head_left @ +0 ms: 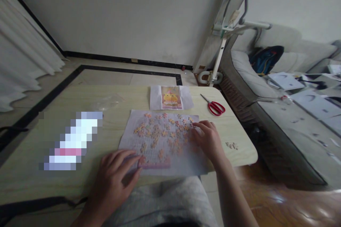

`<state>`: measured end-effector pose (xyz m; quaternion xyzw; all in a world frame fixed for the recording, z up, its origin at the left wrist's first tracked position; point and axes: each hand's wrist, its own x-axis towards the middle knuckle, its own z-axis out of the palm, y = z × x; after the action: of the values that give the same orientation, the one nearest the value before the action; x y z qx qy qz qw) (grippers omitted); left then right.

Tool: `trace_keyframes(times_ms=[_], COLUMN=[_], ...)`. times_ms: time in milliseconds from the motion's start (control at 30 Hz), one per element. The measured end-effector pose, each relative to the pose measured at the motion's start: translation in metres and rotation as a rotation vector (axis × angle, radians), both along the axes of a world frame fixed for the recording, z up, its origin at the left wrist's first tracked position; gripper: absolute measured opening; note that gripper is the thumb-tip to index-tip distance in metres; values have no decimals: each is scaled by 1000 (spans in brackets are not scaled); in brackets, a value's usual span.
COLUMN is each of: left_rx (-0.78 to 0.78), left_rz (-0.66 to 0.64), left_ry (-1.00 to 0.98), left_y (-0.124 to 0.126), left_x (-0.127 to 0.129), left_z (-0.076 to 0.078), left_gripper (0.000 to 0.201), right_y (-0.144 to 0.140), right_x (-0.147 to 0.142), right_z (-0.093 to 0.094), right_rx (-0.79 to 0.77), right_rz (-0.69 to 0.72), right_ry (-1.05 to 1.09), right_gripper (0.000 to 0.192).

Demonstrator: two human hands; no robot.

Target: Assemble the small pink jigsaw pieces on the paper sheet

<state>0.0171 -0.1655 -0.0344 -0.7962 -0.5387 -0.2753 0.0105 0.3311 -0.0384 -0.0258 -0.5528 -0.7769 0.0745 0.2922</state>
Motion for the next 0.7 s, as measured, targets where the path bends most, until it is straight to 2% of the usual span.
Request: trace_keyframes(times_ms=[200,500,700], left_rx=[-8,-1,-10], left_rz=[1,7,13], left_ry=[-5,-6,-14], left_y=[-1,0,-1], left_x=[1,1,2], left_z=[1,2,1], left_gripper=[23,22,23], right_y=[13,12,0], right_x=[-2,-3,10], right_z=[2,7,8], right_rx=[-37,-106,-74], right_rz=[12,126,97], right_ry=[-133,-136,-46], right_gripper=[25,23,21])
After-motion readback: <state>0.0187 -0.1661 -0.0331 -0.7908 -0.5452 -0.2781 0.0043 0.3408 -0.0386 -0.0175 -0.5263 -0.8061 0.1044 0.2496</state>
